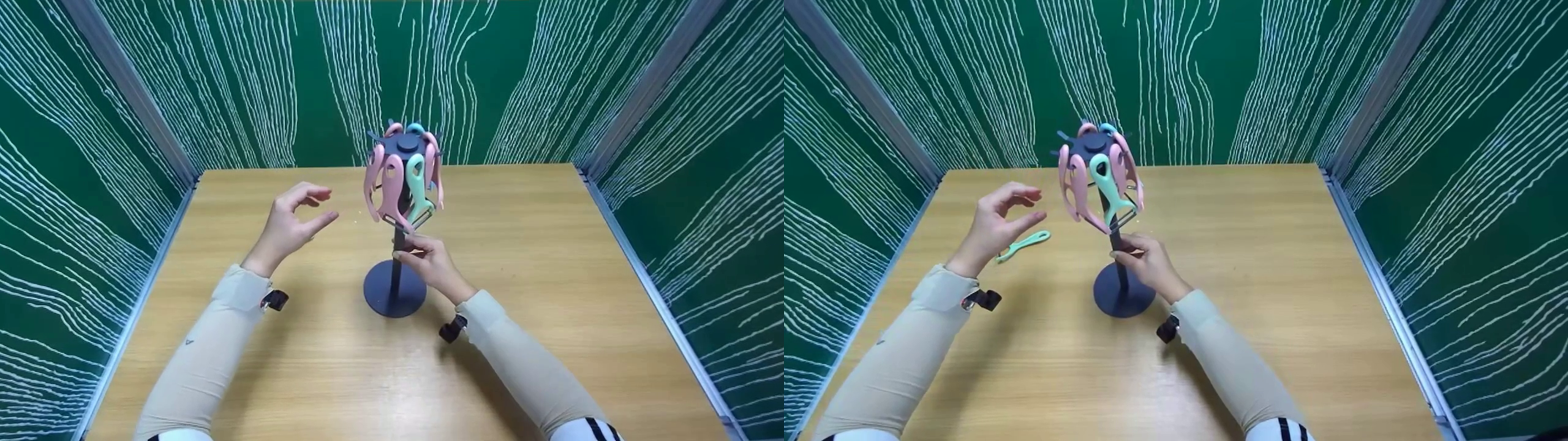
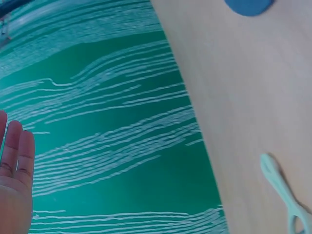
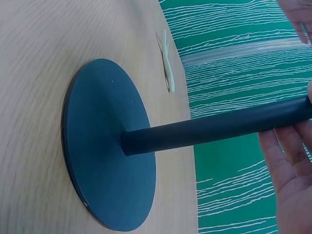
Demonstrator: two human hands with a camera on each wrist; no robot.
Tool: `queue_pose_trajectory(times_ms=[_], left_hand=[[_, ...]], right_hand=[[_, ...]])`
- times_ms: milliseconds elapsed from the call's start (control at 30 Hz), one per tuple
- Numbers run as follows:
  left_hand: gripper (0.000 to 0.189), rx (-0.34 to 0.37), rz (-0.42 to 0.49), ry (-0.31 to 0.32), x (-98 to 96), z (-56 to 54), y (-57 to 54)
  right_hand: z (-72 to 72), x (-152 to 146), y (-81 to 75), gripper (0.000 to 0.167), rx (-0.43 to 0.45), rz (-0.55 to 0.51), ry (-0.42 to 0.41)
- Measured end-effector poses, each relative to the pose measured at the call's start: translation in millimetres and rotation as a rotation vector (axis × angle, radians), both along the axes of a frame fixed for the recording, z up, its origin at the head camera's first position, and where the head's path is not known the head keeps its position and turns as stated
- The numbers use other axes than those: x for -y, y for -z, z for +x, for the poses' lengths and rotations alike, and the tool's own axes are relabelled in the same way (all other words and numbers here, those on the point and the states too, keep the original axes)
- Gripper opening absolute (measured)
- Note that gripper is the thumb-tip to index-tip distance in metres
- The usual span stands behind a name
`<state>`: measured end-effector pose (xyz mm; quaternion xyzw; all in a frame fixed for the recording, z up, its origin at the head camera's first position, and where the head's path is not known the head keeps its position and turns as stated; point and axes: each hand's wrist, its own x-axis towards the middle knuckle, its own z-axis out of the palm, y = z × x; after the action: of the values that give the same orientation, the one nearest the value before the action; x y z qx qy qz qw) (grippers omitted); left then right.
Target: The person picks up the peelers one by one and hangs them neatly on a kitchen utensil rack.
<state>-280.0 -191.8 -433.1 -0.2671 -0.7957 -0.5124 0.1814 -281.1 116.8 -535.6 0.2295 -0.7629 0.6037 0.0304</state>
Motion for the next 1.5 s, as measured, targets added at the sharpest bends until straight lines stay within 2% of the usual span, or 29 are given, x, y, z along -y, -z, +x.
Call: queue_pose_trajectory(times_ms=[367,667,833,1000,1200,1500], left_hand=[[0.037,0.114,-0.069,-0.055,24.6,1.9,43.3],[0.036,0.252,-0.116,-0.119,39.8,5.8,72.6],[0.035,0.269,-0.146,-0.13,50.5,3.4,89.0],[0.036,0.296,-0.193,-0.171,62.8,-1.6,103.4],[0.038,0.334,-0.262,-0.202,75.0,-6.0,112.3],[0.042,0.375,-0.387,-0.241,85.3,-14.0,111.9]], right_hand=[[0.6,0.6,2.8,0.022,0.032,-0.026,0.0],[2.1,0.1,2.7,0.023,0.05,-0.021,0.006],[1.2,-0.7,4.3,0.023,0.046,-0.006,0.002],[1.2,-1.8,4.3,0.022,0.041,-0.001,0.0],[1.9,-1.9,3.2,0.021,0.043,-0.01,-0.007],[1.8,-0.6,1.0,0.025,0.05,-0.01,-0.001]])
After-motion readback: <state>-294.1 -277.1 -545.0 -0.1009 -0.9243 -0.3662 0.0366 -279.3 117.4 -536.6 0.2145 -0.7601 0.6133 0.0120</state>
